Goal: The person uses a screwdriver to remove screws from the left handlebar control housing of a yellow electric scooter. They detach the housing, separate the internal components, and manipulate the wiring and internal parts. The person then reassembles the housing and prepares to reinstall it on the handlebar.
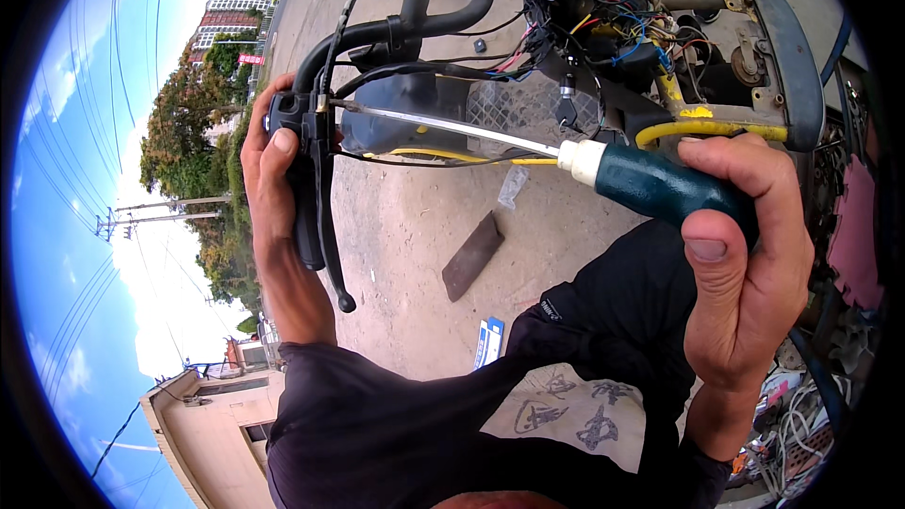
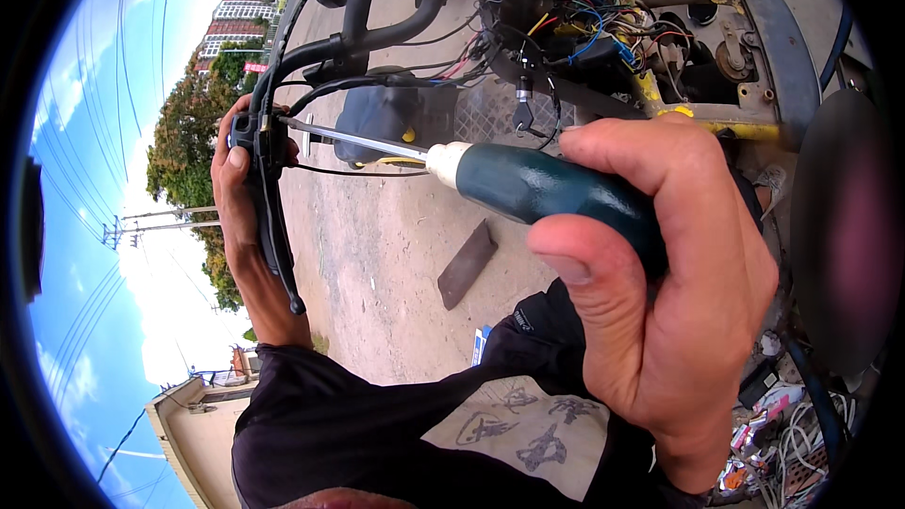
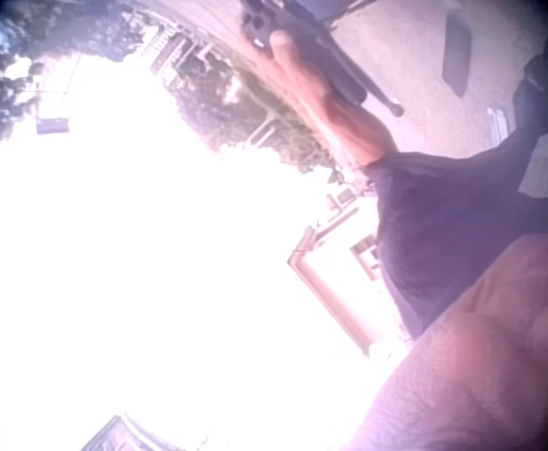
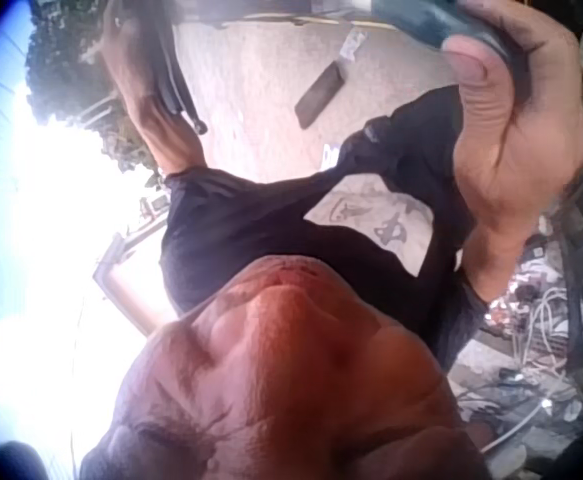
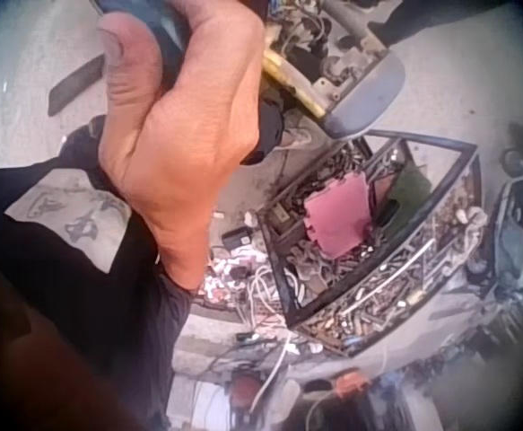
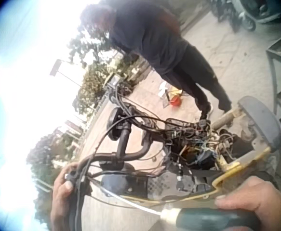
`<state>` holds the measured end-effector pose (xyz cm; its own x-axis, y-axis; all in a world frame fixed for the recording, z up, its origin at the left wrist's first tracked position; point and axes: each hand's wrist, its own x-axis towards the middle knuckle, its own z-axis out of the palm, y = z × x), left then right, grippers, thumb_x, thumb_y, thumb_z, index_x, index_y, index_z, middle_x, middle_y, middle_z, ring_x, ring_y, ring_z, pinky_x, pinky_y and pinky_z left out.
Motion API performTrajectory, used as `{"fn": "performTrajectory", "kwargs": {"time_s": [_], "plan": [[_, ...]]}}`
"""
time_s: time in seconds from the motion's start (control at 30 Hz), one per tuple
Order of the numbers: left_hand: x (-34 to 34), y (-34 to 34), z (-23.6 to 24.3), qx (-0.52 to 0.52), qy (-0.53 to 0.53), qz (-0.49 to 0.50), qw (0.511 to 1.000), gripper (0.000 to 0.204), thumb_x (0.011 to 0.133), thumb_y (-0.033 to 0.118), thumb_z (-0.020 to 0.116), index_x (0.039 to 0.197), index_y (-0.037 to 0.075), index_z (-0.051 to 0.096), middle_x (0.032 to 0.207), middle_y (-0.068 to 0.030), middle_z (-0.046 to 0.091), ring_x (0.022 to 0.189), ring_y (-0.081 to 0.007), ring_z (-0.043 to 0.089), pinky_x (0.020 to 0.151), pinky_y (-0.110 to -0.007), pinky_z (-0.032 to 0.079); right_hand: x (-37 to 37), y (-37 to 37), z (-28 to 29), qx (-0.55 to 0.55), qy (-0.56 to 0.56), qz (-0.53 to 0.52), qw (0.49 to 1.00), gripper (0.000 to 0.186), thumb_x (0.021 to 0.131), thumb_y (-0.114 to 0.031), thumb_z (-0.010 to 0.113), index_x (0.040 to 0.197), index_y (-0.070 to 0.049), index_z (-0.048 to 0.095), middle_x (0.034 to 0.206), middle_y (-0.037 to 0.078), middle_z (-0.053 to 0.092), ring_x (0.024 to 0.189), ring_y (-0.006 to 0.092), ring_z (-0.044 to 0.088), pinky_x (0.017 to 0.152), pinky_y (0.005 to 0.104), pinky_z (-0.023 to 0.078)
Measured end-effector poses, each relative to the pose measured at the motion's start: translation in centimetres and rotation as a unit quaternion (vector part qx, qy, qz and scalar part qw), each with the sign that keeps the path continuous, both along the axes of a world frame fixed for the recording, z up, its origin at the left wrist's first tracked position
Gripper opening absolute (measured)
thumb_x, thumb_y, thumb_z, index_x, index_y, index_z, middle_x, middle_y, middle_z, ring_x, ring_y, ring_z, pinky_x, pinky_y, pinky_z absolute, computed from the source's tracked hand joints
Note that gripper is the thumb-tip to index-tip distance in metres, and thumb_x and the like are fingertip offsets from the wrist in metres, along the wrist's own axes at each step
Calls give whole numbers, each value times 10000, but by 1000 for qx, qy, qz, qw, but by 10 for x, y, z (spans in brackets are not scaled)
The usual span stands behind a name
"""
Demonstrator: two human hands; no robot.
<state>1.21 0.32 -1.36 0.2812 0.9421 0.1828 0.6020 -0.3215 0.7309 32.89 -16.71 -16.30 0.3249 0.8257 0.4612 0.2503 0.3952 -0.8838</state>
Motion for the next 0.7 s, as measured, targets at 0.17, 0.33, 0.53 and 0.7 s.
{"fn": "performTrajectory", "kwargs": {"time_s": [0.17,0.33,0.53,0.7], "plan": [[3,-2,3,-8,-5,3,1000,787,883,429,744,1483,-22,511,1069,-137,716,894,-212,748,814,-321,627,-5,8,-14,169,31,3,985,429,979,-313,754,1279,-22,658,1424,226,513,1082,238,595,948,372,513],[3,0,2,-12,-20,0,1000,787,882,436,748,1479,-20,514,1078,-137,720,893,-199,737,829,-325,618,-7,0,0,-14,103,1,995,664,997,-516,703,1378,19,604,1437,252,534,1169,244,602,936,343,519],[0,0,3,-17,-23,-1,1000,786,871,421,755,1477,-20,518,1063,-137,728,881,-202,742,822,-327,624,8,2,-3,145,-76,31,986,356,944,-218,767,1225,-38,641,1346,238,541,1094,297,610,941,416,538],[3,-1,1,-13,-28,3,1000,790,864,423,773,1475,-15,528,1050,-135,730,857,-203,747,807,-314,634,-16,10,10,99,108,-19,989,506,942,-297,793,1306,9,621,1337,212,544,1078,210,586,899,339,536]]}}
